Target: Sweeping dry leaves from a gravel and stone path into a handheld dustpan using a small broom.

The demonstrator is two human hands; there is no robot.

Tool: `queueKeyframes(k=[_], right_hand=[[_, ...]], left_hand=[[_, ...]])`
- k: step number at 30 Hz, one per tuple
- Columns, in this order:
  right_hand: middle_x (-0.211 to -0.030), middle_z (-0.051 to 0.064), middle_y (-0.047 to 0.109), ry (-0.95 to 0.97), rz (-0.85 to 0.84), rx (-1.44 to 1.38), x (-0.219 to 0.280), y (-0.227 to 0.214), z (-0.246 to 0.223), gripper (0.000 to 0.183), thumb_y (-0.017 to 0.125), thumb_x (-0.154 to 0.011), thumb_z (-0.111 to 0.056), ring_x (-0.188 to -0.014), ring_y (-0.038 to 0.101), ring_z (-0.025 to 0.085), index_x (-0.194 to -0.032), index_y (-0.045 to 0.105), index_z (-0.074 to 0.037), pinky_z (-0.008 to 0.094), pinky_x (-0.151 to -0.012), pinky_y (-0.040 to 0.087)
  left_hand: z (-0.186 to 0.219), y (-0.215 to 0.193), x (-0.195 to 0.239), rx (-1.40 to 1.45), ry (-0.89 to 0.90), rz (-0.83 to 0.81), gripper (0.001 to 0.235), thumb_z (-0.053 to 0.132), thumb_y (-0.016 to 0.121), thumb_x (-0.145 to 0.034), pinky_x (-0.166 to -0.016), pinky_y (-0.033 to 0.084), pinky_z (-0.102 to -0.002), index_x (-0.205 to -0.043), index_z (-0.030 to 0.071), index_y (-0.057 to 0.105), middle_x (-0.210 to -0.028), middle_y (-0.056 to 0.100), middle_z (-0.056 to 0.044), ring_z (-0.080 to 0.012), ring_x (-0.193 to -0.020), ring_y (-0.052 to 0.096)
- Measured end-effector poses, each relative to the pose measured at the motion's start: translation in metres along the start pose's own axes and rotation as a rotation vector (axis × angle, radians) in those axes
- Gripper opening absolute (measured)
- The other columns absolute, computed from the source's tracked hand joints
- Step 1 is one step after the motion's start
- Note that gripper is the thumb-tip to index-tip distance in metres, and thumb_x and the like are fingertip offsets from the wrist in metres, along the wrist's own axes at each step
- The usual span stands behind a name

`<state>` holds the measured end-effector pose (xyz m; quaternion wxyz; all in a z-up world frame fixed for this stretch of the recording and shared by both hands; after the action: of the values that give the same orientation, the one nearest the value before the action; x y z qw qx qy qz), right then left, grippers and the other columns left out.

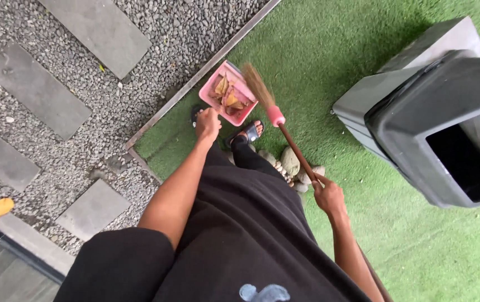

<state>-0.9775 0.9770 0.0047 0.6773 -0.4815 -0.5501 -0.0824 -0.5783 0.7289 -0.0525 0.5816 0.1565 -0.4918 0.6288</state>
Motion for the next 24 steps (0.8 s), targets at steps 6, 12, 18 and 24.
queueKeyframes(k=[6,12,18,24], right_hand=[[-0.111,0.025,0.076,0.016,0.078,-0.086,-0.007,-0.038,-0.012,0.043,0.058,-0.099,-0.044,-0.117,0.067,0.044,-0.139,0.068,-0.031,0.054,-0.105,0.051],[-0.087,0.024,0.077,0.002,0.144,-0.167,0.013,-0.111,-0.078,0.043,0.058,-0.1,-0.041,-0.091,0.073,0.041,-0.141,0.067,-0.032,0.052,-0.089,0.058],[-0.07,0.017,0.071,-0.102,0.217,-0.242,-0.051,-0.149,-0.114,0.042,0.06,-0.101,-0.034,-0.056,0.068,0.03,-0.141,0.067,-0.022,0.041,-0.051,0.061],[-0.073,0.016,0.065,-0.167,0.184,-0.168,-0.037,-0.208,-0.261,0.049,0.053,-0.102,-0.03,-0.048,0.054,0.025,-0.149,0.061,-0.018,0.044,-0.05,0.054]], left_hand=[[-0.006,-0.021,-0.008,0.223,0.036,0.031,0.028,0.035,0.05,-0.076,-0.067,0.055,-0.028,-0.082,0.013,0.067,-0.082,0.075,-0.017,-0.0202,-0.076,0.077],[0.038,-0.063,0.003,0.548,0.105,0.059,0.018,0.037,0.049,-0.079,-0.06,0.049,-0.019,-0.073,0.02,0.053,-0.085,0.075,-0.02,-0.0216,-0.075,0.077],[0.08,-0.1,-0.02,0.723,0.144,0.088,0.015,0.039,0.048,-0.079,-0.061,0.051,-0.02,-0.073,0.025,0.052,-0.09,0.077,-0.018,-0.023,-0.077,0.078],[0.117,-0.125,-0.095,0.826,0.142,0.249,0.025,0.031,0.052,-0.079,-0.054,0.049,-0.027,-0.072,0.01,0.064,-0.074,0.076,-0.017,-0.0247,-0.062,0.075]])
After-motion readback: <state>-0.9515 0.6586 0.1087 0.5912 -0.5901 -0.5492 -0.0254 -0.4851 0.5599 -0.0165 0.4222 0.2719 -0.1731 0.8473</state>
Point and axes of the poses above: each hand's wrist, its own x-axis away from the middle knuckle, its own y-axis out of the palm, z = x × y, the point moved 6 cm from there along -x, towards the middle knuckle
